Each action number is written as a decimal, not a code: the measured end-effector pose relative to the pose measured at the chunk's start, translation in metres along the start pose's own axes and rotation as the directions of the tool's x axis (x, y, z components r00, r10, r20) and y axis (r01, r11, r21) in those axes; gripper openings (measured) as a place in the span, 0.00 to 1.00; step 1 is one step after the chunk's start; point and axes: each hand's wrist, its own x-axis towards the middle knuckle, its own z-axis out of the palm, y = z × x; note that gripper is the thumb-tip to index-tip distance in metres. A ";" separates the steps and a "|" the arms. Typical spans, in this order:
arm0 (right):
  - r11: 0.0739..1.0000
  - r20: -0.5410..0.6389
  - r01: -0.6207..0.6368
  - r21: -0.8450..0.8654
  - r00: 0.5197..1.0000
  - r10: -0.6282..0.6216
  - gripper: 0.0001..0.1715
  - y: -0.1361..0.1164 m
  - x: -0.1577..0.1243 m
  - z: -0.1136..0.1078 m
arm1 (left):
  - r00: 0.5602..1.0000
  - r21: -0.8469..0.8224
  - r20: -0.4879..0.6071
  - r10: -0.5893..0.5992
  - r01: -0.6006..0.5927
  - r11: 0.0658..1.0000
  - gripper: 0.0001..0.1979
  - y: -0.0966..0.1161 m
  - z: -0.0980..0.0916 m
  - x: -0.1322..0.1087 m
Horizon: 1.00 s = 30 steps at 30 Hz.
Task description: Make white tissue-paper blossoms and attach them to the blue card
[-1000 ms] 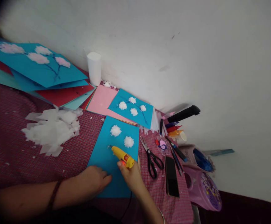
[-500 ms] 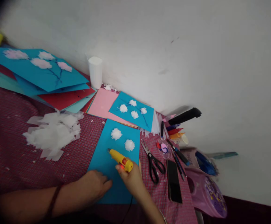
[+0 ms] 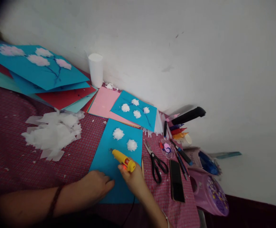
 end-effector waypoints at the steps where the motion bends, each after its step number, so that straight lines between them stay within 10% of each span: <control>1: 1.000 -0.007 -0.007 -0.005 1.000 0.007 0.17 0.001 0.000 0.000 | 1.000 -0.001 -0.001 -0.001 0.001 1.000 0.06 0.000 0.000 0.000; 16: 0.991 -0.012 -0.056 -0.123 0.998 0.055 0.17 0.002 0.005 -0.009 | 1.000 -0.011 0.018 0.009 -0.009 1.000 0.07 0.000 -0.004 -0.001; 27: 0.960 0.410 0.024 -0.279 0.907 0.097 0.12 -0.071 0.070 -0.061 | 1.000 -0.029 0.001 0.009 -0.009 1.000 0.03 -0.002 -0.005 -0.001; 30: 0.964 0.236 -0.033 -0.265 0.967 0.098 0.15 -0.076 0.085 -0.062 | 1.000 -0.046 -0.007 0.004 -0.004 0.999 0.01 -0.003 -0.003 -0.001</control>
